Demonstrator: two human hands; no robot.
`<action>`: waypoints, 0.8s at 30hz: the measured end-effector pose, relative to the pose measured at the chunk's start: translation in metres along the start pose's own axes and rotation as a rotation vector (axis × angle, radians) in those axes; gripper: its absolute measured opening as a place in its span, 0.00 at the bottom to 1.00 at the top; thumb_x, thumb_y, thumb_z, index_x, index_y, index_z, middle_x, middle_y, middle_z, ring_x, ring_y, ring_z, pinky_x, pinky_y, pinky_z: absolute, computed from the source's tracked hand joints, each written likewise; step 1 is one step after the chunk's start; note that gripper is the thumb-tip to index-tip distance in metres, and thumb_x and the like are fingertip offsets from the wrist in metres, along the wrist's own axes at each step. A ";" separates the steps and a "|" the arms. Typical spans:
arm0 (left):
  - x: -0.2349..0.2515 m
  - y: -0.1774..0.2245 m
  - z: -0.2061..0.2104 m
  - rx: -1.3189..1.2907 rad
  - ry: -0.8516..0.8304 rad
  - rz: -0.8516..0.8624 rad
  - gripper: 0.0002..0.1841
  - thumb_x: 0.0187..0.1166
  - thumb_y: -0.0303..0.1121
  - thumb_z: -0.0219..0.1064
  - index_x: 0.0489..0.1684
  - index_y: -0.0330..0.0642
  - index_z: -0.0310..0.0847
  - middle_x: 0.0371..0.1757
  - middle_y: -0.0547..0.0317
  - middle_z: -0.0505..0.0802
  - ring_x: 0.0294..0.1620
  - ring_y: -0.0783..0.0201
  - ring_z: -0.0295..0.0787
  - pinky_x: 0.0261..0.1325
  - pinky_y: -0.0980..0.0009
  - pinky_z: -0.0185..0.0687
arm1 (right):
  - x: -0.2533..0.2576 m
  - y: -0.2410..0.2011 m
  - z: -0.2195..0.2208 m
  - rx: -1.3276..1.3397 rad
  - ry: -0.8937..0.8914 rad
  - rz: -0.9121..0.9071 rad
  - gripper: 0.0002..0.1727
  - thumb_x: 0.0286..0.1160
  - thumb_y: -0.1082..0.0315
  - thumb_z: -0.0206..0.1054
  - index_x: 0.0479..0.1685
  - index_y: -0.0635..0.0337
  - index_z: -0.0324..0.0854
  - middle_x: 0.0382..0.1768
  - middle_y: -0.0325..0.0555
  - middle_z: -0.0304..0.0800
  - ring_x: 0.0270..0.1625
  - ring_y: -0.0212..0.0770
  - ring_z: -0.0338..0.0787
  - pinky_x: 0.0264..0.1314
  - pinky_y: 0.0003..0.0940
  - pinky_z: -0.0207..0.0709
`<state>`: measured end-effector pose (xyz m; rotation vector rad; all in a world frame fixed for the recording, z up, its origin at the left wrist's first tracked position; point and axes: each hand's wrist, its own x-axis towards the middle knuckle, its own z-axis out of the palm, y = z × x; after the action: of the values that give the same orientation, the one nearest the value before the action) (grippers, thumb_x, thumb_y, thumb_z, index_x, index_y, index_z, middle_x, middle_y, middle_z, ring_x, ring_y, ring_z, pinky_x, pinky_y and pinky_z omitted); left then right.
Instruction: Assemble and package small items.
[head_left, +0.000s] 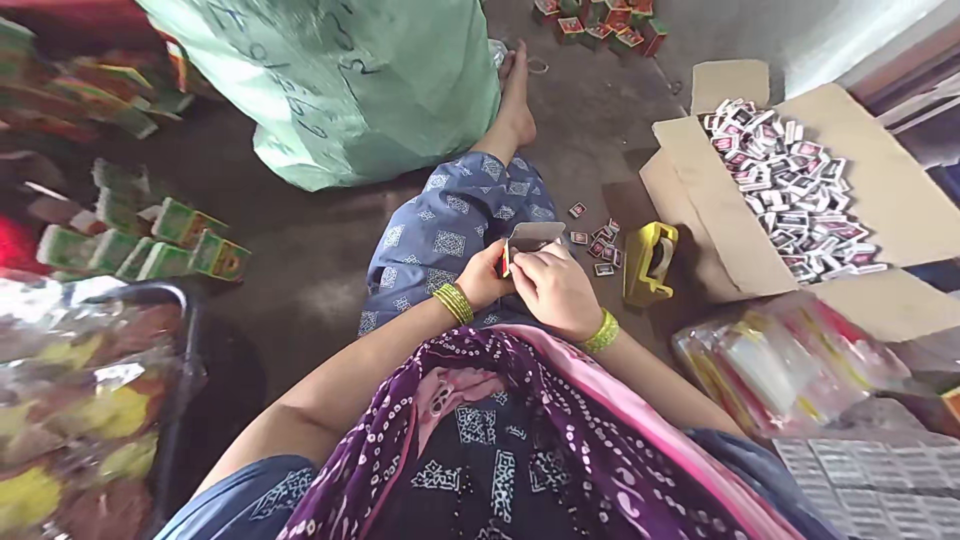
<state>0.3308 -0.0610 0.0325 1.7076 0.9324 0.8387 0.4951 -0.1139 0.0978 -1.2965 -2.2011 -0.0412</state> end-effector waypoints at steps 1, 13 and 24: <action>0.000 0.000 0.000 0.017 0.006 -0.010 0.26 0.62 0.29 0.79 0.62 0.34 0.80 0.48 0.53 0.94 0.50 0.67 0.92 0.61 0.62 0.88 | 0.000 0.000 0.001 -0.036 -0.053 -0.029 0.17 0.83 0.58 0.59 0.42 0.57 0.92 0.41 0.46 0.95 0.50 0.48 0.91 0.57 0.44 0.83; 0.001 0.001 -0.001 -0.032 -0.007 0.042 0.43 0.63 0.33 0.80 0.80 0.29 0.61 0.61 0.47 0.91 0.62 0.65 0.90 0.71 0.62 0.85 | -0.003 0.012 -0.005 -0.085 0.034 0.025 0.21 0.75 0.44 0.69 0.54 0.47 0.92 0.61 0.52 0.86 0.64 0.56 0.82 0.65 0.59 0.74; -0.005 0.004 0.001 -0.313 0.031 0.267 0.51 0.70 0.37 0.81 0.91 0.36 0.49 0.71 0.43 0.86 0.64 0.57 0.90 0.69 0.56 0.90 | -0.021 0.054 0.005 0.905 -0.012 0.232 0.36 0.84 0.59 0.66 0.86 0.72 0.62 0.74 0.59 0.82 0.69 0.42 0.89 0.73 0.39 0.85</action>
<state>0.3297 -0.0666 0.0358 1.5651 0.5630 1.1267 0.5440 -0.1007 0.0694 -0.9816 -1.6943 0.9356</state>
